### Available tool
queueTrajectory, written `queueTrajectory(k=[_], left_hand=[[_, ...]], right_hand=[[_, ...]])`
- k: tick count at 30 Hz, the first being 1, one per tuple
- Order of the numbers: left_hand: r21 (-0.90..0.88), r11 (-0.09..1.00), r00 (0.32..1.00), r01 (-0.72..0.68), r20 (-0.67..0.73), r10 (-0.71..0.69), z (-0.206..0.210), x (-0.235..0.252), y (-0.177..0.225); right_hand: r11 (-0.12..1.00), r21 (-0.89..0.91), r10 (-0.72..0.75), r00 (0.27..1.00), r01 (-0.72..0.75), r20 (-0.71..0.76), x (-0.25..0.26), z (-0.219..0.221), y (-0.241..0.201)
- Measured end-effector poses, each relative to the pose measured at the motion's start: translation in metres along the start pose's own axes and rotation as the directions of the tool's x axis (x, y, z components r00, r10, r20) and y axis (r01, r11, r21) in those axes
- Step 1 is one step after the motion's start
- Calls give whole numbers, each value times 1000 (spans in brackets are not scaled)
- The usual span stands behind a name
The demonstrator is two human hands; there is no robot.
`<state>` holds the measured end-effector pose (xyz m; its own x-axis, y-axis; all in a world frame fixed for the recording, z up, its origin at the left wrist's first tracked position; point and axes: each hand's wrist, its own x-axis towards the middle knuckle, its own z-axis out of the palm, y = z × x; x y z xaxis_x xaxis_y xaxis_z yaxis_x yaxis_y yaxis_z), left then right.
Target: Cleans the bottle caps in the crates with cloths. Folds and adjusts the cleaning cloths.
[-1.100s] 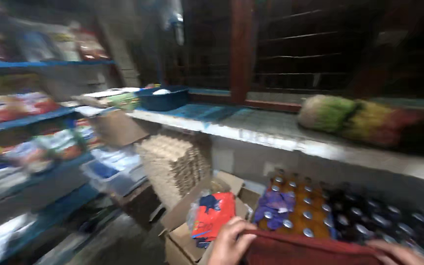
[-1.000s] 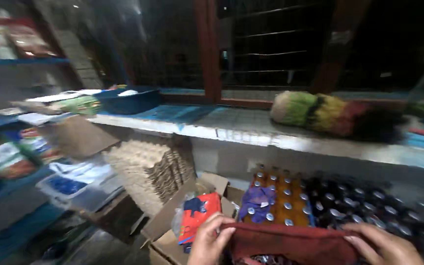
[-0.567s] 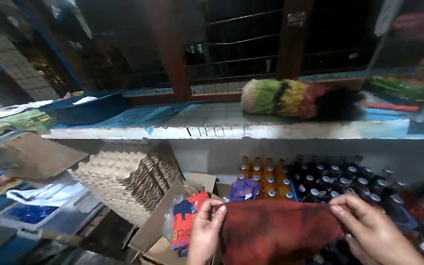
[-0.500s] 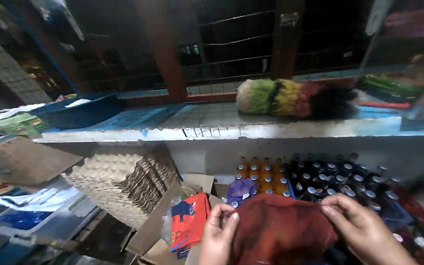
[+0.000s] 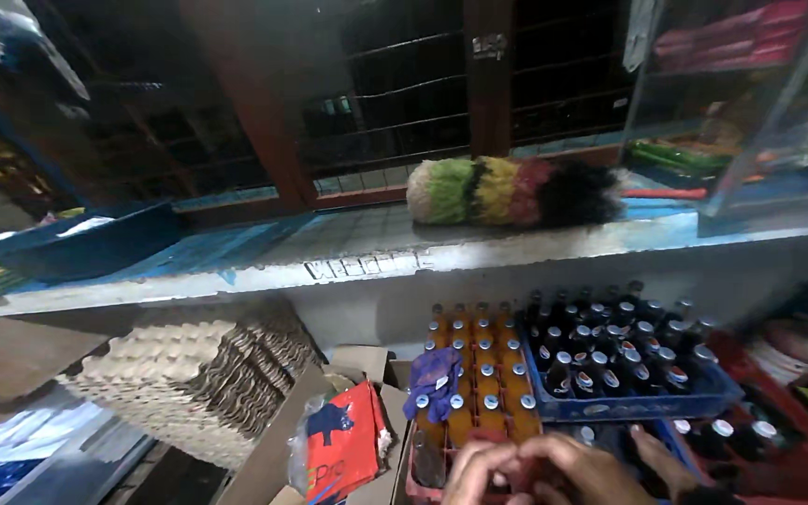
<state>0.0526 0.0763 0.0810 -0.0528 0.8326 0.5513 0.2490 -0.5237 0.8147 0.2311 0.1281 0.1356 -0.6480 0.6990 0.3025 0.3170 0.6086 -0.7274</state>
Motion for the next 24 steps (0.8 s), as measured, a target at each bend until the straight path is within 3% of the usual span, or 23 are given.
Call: queueTrajectory(k=[1, 3, 6, 10, 12, 15, 17, 19, 22, 24], left_hand=[[81, 997, 1000, -12, -28, 14, -2, -2, -11], [160, 987, 999, 3, 48, -11, -11, -3, -28], [80, 990, 972, 113, 198, -127, -25, -5, -44], [-51, 953, 935, 299, 217, -281, -43, -5, -34], [-46, 942, 913, 332, 267, -309, -49, -2, -22], [-173, 925, 895, 338, 363, -259, -53, 7, -12], [-356, 883, 920, 306, 350, -177, -49, 17, -12], [-463, 841, 938, 281, 316, -140, -36, 25, -16], [-334, 865, 892, 374, 384, -238, -5, 21, -12], [-147, 926, 861, 348, 440, -254, 6, 16, -17]], right_hand=[[1000, 18, -9, 999, 9, 32, -2, -1, -1], [997, 50, -58, 997, 55, 49, -5, -3, 1], [993, 46, -114, 993, 112, 40, -6, -16, 6], [994, 8, -114, 992, 114, 60, -8, -30, 26], [997, 22, -79, 986, 77, 149, -9, -36, 34], [996, 84, -58, 966, 37, 253, -10, -50, 38], [976, 217, -8, 987, -27, 158, -11, -55, 41], [937, 304, 138, 983, -169, 122, -4, -56, 43], [914, 295, 188, 934, -280, 305, -2, -39, 60], [952, 106, 221, 882, -288, 417, -1, -28, 61]])
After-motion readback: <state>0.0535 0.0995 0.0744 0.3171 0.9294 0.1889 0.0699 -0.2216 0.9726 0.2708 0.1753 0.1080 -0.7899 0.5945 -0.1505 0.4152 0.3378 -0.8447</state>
